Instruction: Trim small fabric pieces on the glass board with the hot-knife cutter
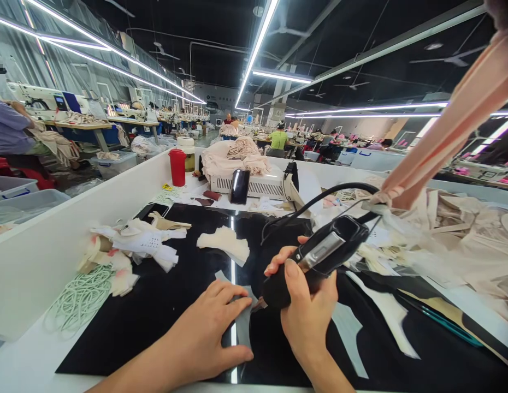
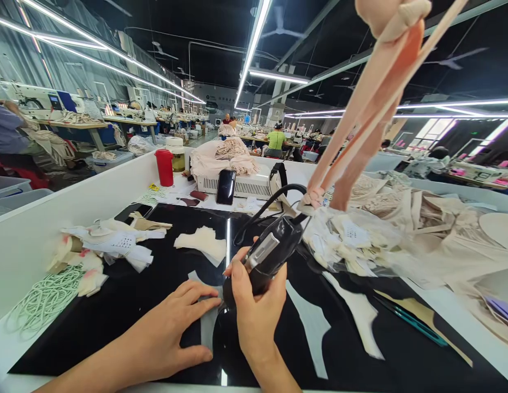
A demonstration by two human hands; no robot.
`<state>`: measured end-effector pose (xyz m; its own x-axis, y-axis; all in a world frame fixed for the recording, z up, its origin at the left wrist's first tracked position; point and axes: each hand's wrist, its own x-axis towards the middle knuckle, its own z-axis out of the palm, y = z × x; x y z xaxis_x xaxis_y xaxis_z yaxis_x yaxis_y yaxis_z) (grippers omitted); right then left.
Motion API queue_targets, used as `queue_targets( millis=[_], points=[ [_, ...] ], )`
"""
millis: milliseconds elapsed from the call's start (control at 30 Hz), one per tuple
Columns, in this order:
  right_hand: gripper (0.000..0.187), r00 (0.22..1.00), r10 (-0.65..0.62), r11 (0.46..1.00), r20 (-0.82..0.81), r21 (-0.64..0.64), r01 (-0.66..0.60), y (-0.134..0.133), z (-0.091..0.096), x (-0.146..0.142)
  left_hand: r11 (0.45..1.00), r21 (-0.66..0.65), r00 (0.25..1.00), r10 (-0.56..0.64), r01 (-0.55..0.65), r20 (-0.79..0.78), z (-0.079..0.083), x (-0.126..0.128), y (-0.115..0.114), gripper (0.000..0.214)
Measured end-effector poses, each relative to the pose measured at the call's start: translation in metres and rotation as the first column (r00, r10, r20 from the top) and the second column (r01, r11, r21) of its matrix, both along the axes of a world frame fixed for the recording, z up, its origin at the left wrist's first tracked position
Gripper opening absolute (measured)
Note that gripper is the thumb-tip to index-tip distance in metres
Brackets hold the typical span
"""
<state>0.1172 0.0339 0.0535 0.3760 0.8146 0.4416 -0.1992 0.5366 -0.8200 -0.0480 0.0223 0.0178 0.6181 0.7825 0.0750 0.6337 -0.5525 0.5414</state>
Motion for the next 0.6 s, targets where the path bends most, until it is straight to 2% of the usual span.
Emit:
queue_targets(
  millis=[200,400,600],
  points=[
    [0.033,0.997,0.078,0.996,-0.011,0.030,-0.078,-0.009,-0.005,0.002,1.000,-0.003,1.000,0.007,-0.007,-0.005,0.000,0.001,0.001,0.072],
    [0.032,0.999,0.052,0.999,0.005,0.010,-0.052,-0.008,-0.003,0.000,1.000,0.002,1.000,0.006,-0.006,0.003,-0.001,0.000,0.000,0.072],
    [0.034,0.995,0.095,0.995,-0.008,0.002,-0.095,-0.018,-0.003,0.004,1.000,0.024,0.999,-0.005,0.004,0.038,-0.004,0.000,0.002,0.073]
  ],
)
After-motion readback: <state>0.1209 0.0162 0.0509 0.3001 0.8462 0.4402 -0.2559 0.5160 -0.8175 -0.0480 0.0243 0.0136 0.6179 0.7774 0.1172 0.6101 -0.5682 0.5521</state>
